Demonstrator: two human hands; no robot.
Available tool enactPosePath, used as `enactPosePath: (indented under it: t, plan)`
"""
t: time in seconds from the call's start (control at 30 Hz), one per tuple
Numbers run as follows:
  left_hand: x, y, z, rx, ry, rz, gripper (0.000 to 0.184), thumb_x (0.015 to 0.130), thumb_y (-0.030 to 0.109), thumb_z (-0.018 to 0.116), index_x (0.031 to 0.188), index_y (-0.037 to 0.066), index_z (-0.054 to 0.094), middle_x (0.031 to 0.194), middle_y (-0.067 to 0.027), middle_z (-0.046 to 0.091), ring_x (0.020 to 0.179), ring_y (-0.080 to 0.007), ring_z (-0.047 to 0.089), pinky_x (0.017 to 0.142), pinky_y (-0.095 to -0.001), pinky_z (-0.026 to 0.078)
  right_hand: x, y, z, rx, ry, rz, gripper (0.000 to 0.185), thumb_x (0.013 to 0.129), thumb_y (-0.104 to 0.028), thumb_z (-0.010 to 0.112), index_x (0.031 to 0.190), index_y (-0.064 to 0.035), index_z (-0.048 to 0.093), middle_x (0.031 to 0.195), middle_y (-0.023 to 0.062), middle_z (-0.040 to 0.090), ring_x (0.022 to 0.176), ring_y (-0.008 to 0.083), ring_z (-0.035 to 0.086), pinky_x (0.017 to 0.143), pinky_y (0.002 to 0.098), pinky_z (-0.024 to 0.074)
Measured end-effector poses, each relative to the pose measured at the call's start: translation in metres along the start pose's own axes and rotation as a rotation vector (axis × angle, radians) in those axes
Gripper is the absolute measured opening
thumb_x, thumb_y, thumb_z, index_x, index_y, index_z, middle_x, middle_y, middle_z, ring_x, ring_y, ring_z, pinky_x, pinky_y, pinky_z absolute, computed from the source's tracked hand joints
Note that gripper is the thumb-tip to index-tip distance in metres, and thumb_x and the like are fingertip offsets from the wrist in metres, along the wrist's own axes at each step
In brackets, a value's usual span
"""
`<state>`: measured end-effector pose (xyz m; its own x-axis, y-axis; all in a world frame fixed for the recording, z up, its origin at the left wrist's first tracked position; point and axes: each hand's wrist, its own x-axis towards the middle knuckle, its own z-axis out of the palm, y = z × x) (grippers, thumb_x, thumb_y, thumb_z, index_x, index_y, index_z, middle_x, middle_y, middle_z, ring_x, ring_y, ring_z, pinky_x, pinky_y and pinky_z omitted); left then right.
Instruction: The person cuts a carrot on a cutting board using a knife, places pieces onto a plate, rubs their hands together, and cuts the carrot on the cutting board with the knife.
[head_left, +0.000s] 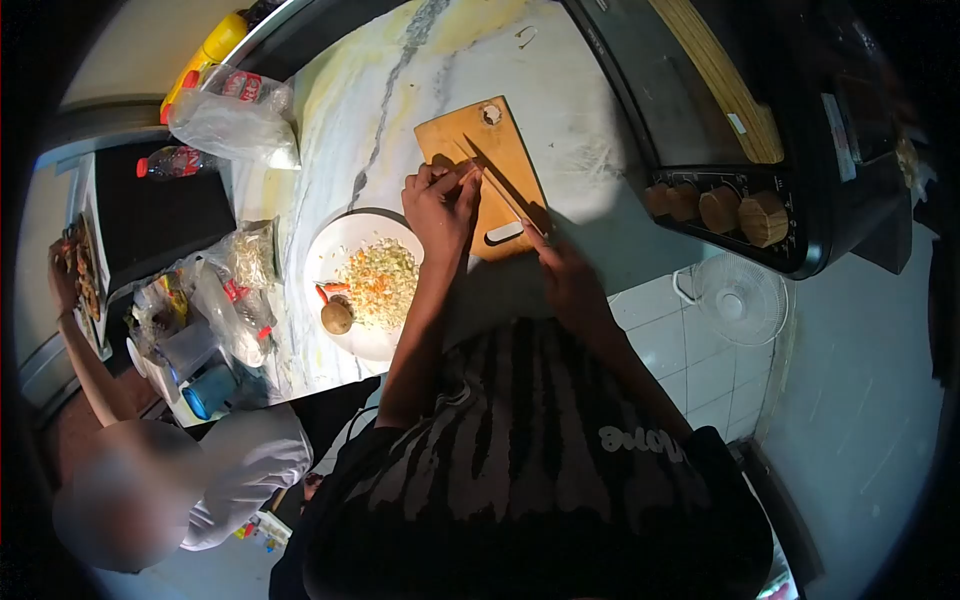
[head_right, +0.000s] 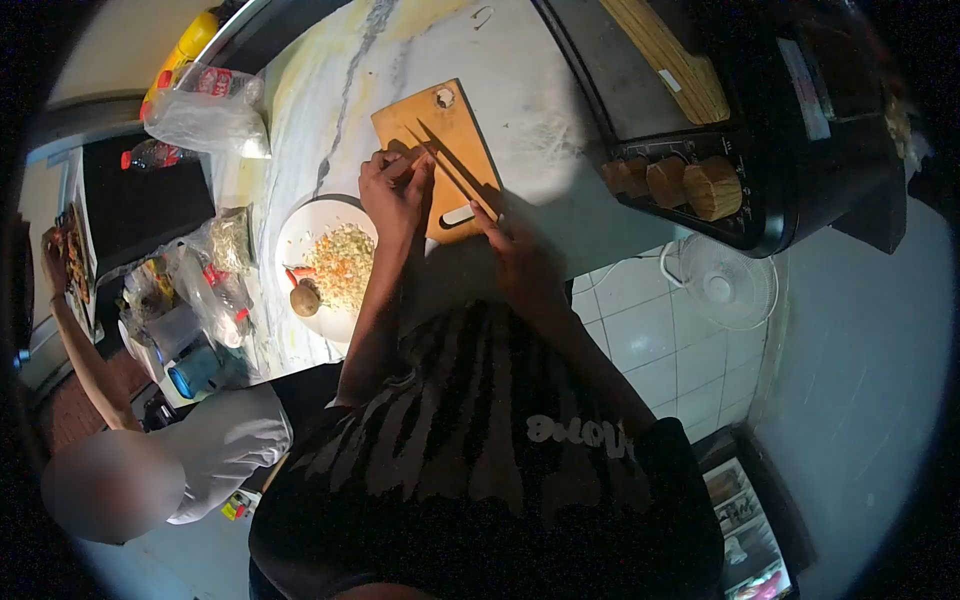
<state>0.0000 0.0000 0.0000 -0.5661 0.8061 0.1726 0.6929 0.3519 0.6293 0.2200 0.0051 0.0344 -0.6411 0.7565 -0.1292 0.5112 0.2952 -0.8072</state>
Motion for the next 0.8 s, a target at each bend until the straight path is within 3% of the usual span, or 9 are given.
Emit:
enactPosePath:
  t: [0.07, 0.17, 0.33, 0.7, 0.8]
  plan:
    - [0.001, -0.002, -0.004, -0.044, -0.01, -0.002, 0.022, 0.079, 0.023, 0.083, 0.096, 0.01, 0.081, 0.098, -0.009, 0.068, 0.09, -0.0303, 0.056, 0.083, -0.0412, 0.045, -0.001, -0.009, -0.001, -0.081, -0.037, 0.07, 0.064, 0.092, -0.003, 0.051, 0.152, -0.0245, 0.045, 0.093, 0.0258, 0.056, 0.083, 0.0427, 0.063, 0.075, 0.0499, 0.0518]
    - [0.005, -0.001, 0.002, -0.037, -0.014, 0.007, 0.021, 0.078, 0.023, 0.083, 0.092, 0.007, 0.08, 0.095, -0.0107, 0.068, 0.089, -0.0314, 0.057, 0.082, -0.0412, 0.046, 0.001, 0.0, -0.004, -0.101, -0.057, 0.105, 0.065, 0.091, -0.002, 0.051, 0.151, -0.0274, 0.047, 0.09, 0.0246, 0.055, 0.078, 0.0432, 0.062, 0.07, 0.0502, 0.052]
    - [0.005, 0.0, -0.001, 0.031, -0.022, -0.003, 0.022, 0.078, 0.023, 0.083, 0.089, 0.005, 0.079, 0.095, -0.0112, 0.068, 0.09, -0.033, 0.057, 0.082, -0.0428, 0.047, 0.0, 0.006, 0.002, -0.079, -0.013, 0.05, 0.066, 0.092, -0.002, 0.051, 0.152, -0.0289, 0.045, 0.088, 0.0233, 0.054, 0.073, 0.0426, 0.061, 0.067, 0.0501, 0.0518]
    - [0.002, 0.014, -0.001, -0.025, -0.006, -0.044, 0.019, 0.085, 0.024, 0.078, 0.099, 0.013, 0.081, 0.097, -0.0069, 0.066, 0.091, -0.0289, 0.053, 0.082, -0.0406, 0.046, 0.007, 0.003, -0.002, -0.034, -0.033, 0.083, 0.07, 0.091, -0.002, 0.051, 0.154, -0.0311, 0.041, 0.088, 0.0226, 0.054, 0.072, 0.0416, 0.062, 0.064, 0.0495, 0.052]
    - [0.001, 0.009, 0.0, -0.031, -0.02, -0.039, 0.019, 0.083, 0.02, 0.08, 0.099, 0.008, 0.08, 0.098, -0.0099, 0.067, 0.095, -0.029, 0.053, 0.086, -0.0388, 0.045, 0.01, 0.001, -0.002, -0.05, -0.036, 0.08, 0.071, 0.091, -0.001, 0.051, 0.154, -0.0314, 0.04, 0.088, 0.023, 0.054, 0.072, 0.0418, 0.062, 0.063, 0.0498, 0.0526]
